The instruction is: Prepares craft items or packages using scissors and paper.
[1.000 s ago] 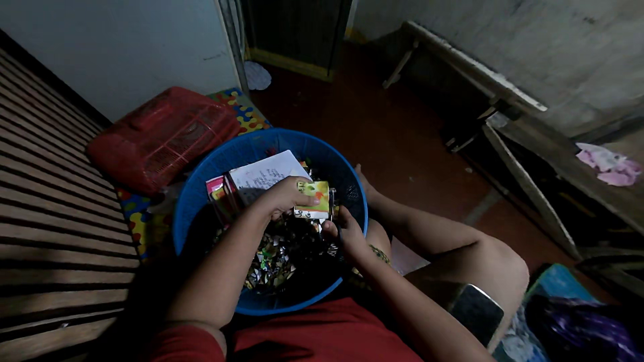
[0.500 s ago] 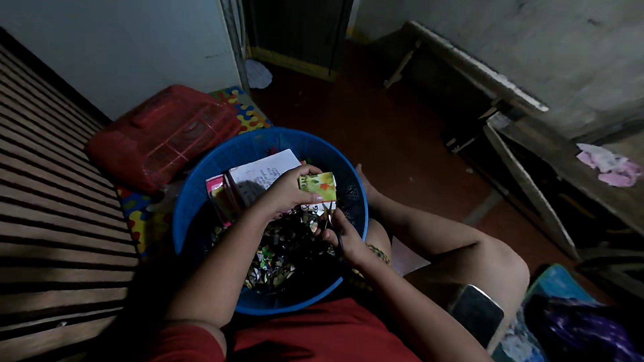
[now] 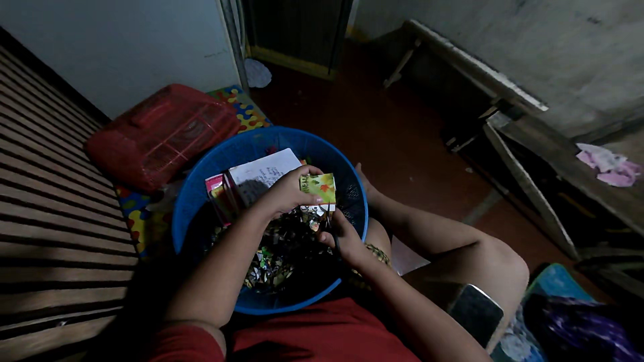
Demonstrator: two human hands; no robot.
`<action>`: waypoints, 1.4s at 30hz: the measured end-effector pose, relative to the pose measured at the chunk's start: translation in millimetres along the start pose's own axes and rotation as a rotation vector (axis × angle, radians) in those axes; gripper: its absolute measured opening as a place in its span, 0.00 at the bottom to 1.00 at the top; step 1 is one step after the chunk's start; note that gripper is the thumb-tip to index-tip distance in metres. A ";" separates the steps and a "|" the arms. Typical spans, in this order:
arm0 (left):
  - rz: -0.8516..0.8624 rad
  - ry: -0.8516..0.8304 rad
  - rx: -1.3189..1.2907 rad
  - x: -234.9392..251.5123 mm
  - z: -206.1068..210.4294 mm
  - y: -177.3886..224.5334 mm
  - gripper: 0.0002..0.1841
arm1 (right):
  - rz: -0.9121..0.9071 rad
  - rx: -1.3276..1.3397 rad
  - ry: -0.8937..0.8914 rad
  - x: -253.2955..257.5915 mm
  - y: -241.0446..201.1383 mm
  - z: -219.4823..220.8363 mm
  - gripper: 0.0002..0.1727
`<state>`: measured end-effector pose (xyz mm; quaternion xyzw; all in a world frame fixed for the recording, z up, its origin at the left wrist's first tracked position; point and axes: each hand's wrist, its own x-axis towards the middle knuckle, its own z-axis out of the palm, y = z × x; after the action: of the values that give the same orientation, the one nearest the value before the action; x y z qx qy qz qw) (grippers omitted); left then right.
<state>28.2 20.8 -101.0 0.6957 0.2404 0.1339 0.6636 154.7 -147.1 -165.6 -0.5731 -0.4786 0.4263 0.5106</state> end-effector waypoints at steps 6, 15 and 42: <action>-0.013 -0.021 -0.084 -1.4 -0.6 -0.9 0.33 | 0.000 -0.018 -0.002 -0.2 -1.0 0.7 0.58; -0.037 -0.051 -0.097 -0.7 -0.2 -3.0 0.33 | 0.022 -0.069 0.063 -4.2 -2.2 2.1 0.52; -0.097 -0.118 -0.123 0.9 2.2 -6.0 0.33 | 0.094 -0.024 0.137 -1.7 -5.2 2.0 0.33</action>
<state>29.1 19.4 -107.2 0.6477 0.2256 0.0752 0.7238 151.8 -148.2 -160.7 -0.6288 -0.4200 0.4037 0.5150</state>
